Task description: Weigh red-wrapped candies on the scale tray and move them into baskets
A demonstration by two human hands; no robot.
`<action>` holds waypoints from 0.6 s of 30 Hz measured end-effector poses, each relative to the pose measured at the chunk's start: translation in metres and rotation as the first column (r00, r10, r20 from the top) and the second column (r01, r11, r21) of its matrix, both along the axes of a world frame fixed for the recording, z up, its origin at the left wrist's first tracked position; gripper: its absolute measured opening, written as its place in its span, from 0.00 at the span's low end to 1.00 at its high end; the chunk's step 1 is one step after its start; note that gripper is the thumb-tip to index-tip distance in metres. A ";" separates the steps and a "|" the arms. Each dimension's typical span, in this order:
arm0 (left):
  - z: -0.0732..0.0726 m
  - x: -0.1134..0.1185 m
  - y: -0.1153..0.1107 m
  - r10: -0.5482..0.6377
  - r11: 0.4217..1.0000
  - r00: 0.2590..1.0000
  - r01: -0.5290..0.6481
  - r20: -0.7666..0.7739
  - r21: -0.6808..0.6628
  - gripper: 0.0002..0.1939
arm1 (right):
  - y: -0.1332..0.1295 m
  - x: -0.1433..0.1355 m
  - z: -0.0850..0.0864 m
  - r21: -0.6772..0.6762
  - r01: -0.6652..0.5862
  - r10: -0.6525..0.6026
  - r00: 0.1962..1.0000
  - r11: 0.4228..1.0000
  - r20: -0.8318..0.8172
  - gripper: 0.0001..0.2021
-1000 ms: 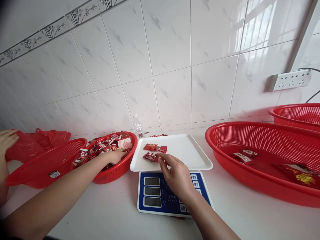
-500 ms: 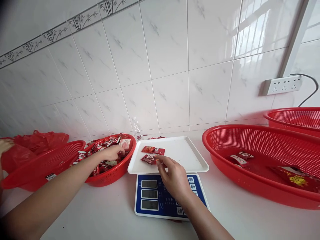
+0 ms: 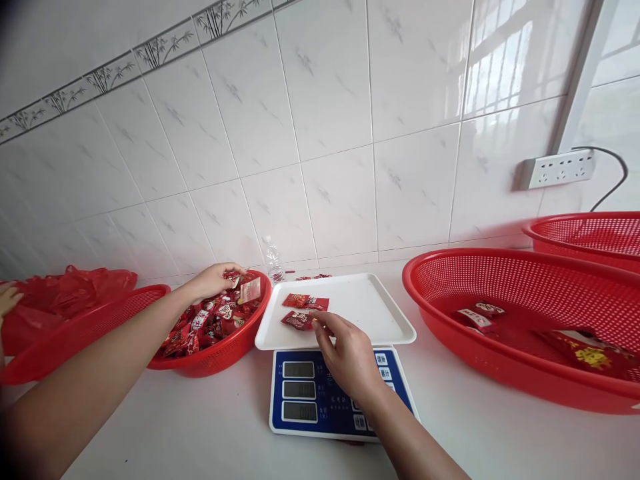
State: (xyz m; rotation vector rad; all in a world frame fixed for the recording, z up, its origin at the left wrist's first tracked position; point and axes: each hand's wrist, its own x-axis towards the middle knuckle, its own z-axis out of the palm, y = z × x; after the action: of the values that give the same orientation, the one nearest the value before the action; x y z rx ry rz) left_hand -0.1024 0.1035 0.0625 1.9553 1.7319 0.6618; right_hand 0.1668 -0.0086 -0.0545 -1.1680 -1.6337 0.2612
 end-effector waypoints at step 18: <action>-0.075 0.120 -0.028 -0.430 0.902 0.812 0.401 -0.394 -0.157 0.42 | 0.000 0.004 0.006 -0.003 0.056 -0.056 0.993 0.998 -0.107 0.15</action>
State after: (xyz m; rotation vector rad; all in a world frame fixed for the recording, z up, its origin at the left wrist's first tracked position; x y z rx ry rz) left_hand 0.0176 0.0755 -0.0123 2.4513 1.4270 0.0196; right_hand 0.1707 -0.0082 -0.0482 -1.1780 -1.5047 0.2828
